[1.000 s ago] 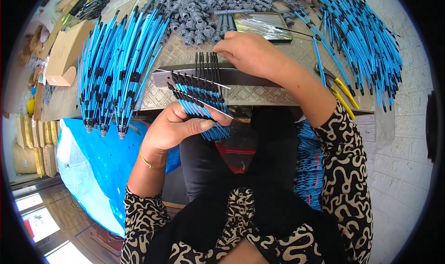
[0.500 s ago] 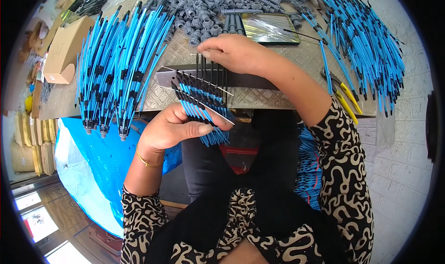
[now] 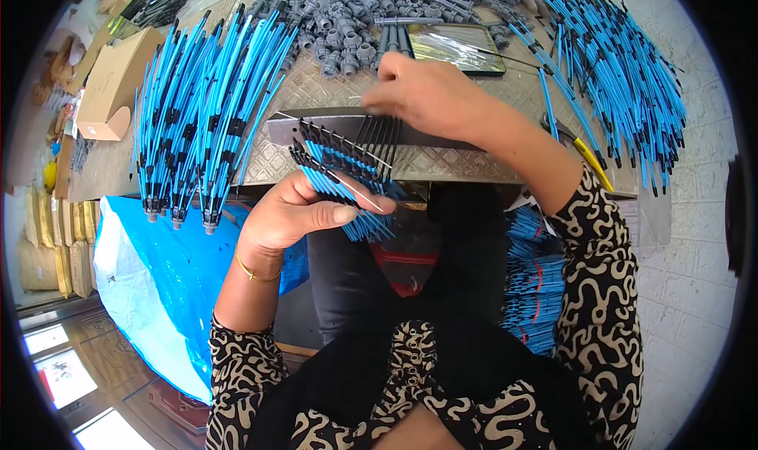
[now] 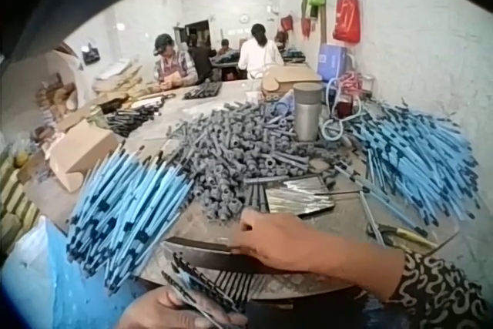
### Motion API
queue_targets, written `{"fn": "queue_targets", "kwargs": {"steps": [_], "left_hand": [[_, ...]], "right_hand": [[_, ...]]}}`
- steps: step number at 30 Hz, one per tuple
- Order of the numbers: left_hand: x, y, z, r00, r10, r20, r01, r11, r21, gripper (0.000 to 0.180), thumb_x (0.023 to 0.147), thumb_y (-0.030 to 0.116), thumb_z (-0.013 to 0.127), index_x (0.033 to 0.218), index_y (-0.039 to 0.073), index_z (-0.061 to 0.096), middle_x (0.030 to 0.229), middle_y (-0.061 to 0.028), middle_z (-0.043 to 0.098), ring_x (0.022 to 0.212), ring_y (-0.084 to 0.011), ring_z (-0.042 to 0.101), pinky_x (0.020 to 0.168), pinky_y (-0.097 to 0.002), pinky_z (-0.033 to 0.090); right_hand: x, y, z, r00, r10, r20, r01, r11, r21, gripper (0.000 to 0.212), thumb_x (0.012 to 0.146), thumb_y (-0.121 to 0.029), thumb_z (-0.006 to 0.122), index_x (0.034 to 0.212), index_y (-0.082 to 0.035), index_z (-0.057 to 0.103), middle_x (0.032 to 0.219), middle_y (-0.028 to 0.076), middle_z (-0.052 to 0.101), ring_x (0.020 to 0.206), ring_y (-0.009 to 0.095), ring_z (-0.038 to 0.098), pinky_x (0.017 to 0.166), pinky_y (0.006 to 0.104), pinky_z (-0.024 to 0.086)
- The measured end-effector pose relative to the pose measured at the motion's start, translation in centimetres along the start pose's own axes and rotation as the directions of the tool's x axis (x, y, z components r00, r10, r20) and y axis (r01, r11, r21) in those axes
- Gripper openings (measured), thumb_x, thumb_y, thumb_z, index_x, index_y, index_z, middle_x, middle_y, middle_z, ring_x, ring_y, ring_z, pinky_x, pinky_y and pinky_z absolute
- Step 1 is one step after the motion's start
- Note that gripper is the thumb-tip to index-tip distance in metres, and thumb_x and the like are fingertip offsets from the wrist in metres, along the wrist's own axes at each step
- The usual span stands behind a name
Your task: The person bundles blue plastic tubes by hand, then secures gray components onto the bundled items using pliers.
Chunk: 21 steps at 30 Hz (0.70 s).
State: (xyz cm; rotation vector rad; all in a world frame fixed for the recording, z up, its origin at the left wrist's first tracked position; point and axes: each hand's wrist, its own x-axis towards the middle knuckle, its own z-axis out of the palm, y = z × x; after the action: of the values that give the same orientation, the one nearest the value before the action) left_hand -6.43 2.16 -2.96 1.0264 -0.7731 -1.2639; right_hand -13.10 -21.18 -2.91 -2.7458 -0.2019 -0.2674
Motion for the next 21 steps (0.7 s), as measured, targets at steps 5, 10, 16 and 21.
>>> {"fn": "queue_targets", "kwargs": {"steps": [5, 10, 16, 21], "left_hand": [[0.4, 0.5, -0.3, 0.999, -0.016, 0.048, 0.016, 1.0, 0.013, 0.018, 0.076, 0.005, 0.062, 0.092, -0.005, 0.061, 0.097, -0.0249, 0.063, 0.097, -0.0357, 0.06, 0.091, -0.0441, 0.042], [0.4, 0.6, -1.0, 0.987, -0.066, 0.148, 0.059, 0.997, 0.05, 0.018, 0.082, 0.006, 0.06, 0.097, -0.003, 0.063, 0.098, -0.0135, 0.064, 0.098, -0.0233, 0.059, 0.092, -0.0353, 0.042], [-0.4, 0.0, 0.3, 0.956, -0.127, 0.266, 0.081, 0.981, 0.177, 0.021, 0.081, 0.009, 0.063, 0.098, -0.002, 0.063, 0.098, -0.0111, 0.065, 0.097, -0.0196, 0.059, 0.089, -0.0318, 0.043], [-6.3, -1.5, 4.2, 0.87, -0.322, 0.374, 0.173, 0.909, 0.38, 0.026, 0.08, 0.014, 0.066, 0.102, 0.0, 0.063, 0.099, -0.0075, 0.065, 0.096, -0.0152, 0.058, 0.087, -0.0274, 0.043]], "right_hand": [[-0.6, 1.0, -1.7, 0.949, -0.301, 0.092, 0.303, 0.953, -0.005, 0.036, 0.077, -0.027, 0.063, 0.109, -0.012, 0.058, 0.109, 0.006, 0.053, 0.083, 0.027, 0.056, 0.07, 0.0358, 0.047], [-0.1, 1.1, -2.9, 0.853, -0.442, 0.276, 0.494, 0.855, -0.158, 0.04, 0.077, -0.024, 0.06, 0.116, -0.013, 0.056, 0.112, 0.004, 0.053, 0.087, 0.025, 0.055, 0.072, 0.0363, 0.047], [-1.2, -2.6, -4.6, 0.82, -0.454, 0.348, 0.566, 0.73, -0.383, 0.035, 0.076, -0.019, 0.055, 0.109, -0.01, 0.057, 0.09, 0.002, 0.056, 0.082, 0.02, 0.054, 0.065, 0.0323, 0.044], [-7.6, -9.2, -2.2, 0.859, -0.338, 0.384, 0.491, 0.755, -0.435, 0.021, 0.075, -0.016, 0.052, 0.093, -0.006, 0.056, 0.076, 0.002, 0.053, 0.079, 0.018, 0.054, 0.061, 0.0302, 0.041]]}}
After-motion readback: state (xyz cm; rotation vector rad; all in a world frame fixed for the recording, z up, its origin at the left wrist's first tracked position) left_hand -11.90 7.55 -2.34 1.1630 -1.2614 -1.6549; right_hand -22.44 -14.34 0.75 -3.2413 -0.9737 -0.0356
